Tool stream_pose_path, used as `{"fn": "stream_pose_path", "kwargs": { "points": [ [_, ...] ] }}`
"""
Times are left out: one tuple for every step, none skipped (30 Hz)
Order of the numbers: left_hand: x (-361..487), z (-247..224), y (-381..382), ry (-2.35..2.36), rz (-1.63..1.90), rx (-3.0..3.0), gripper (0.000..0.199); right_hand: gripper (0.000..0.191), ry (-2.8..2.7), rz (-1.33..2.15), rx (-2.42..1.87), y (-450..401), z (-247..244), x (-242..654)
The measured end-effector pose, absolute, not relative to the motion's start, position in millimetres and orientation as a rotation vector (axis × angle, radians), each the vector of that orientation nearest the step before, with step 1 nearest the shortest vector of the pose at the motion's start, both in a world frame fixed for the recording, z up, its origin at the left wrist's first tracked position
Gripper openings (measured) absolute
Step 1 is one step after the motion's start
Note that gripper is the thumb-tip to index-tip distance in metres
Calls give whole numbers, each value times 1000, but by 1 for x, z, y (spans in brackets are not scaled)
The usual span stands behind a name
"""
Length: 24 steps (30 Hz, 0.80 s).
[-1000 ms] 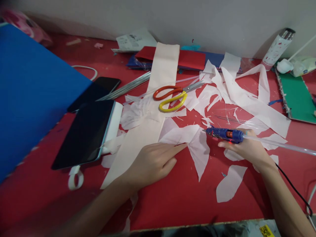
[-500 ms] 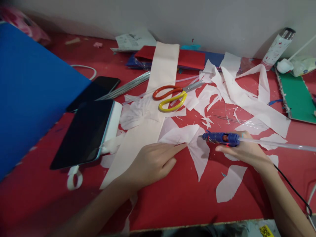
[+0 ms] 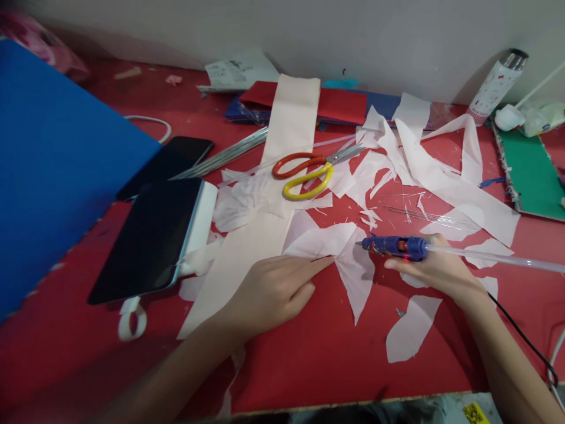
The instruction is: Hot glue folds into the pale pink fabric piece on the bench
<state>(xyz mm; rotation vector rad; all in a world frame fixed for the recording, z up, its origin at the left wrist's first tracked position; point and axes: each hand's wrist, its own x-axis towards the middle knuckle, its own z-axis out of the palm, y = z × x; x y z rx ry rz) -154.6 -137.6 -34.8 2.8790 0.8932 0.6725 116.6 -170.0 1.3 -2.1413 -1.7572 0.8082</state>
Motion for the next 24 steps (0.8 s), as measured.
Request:
{"fn": "stream_pose_path", "kwargs": {
  "points": [
    [-155, -35, -137, 895, 673, 2877, 37, 43, -1743, 859, -2164, -170, 2, 116],
    [-155, -35, -137, 897, 673, 2876, 37, 43, -1724, 884, -2176, -170, 3, 115],
    [-155, -35, -137, 898, 672, 2876, 37, 42, -1715, 912, -2181, -170, 4, 115],
    [-155, -34, -137, 899, 669, 2879, 37, 42, -1710, 910, -2180, -169, 4, 115],
    [-155, -34, -137, 899, 664, 2883, 38, 42, -1710, 895, -2177, -169, 3, 115],
    [-155, -34, -137, 897, 658, 2886, 38, 42, -1718, 886, -2181, -169, 3, 115],
    [-155, -34, -137, 897, 652, 2888, 38, 44, -1732, 879, -2186, -169, 2, 116],
    [-156, -34, -137, 899, 644, 2889, 38, 44, -1733, 883, -2199, -169, 1, 116],
    [-156, -34, -137, 906, 632, 2887, 38, 44, -1729, 890, -2205, -168, 1, 117],
    [-156, -34, -137, 916, 623, 2883, 38, 44, -1730, 889, -2201, -168, 0, 117],
    [-156, -34, -137, 926, 615, 2881, 39, 43, -1731, 886, -2198, -168, 0, 117],
    [-156, -34, -138, 934, 604, 2880, 39, 43, -1733, 893, -2202, -168, 1, 117],
    [-156, -34, -138, 937, 597, 2881, 39, 43, -1729, 895, -2214, -168, 1, 117],
    [-156, -34, -138, 935, 598, 2883, 39, 43, -1729, 900, -2224, -168, 1, 117],
    [-156, -34, -138, 930, 603, 2886, 39, 43, -1733, 898, -2228, -167, 2, 117],
    [-156, -34, -138, 923, 615, 2889, 39, 43, -1738, 888, -2229, -167, 2, 117],
    [-156, -34, -138, 919, 626, 2890, 38, 43, -1745, 872, -2227, -167, 2, 117],
    [-156, -34, -138, 914, 639, 2889, 38, 42, -1755, 858, -2216, -166, 2, 117],
    [-156, -34, -138, 910, 648, 2889, 38, 42, -1768, 847, -2201, -166, 2, 118],
    [-156, -34, -138, 908, 649, 2889, 38, 42, -1779, 843, -2186, -166, 2, 118],
    [-155, -34, -138, 908, 646, 2888, 38, 42, -1789, 842, -2173, -166, 2, 118],
    [-156, -34, -138, 910, 637, 2887, 38, 42, -1793, 842, -2167, -166, 1, 118],
    [-156, -34, -138, 912, 627, 2885, 38, 43, -1783, 842, -2173, -166, 1, 118],
    [-156, -33, -138, 917, 616, 2884, 38, 44, -1764, 845, -2187, -166, 1, 118]
  ]
}}
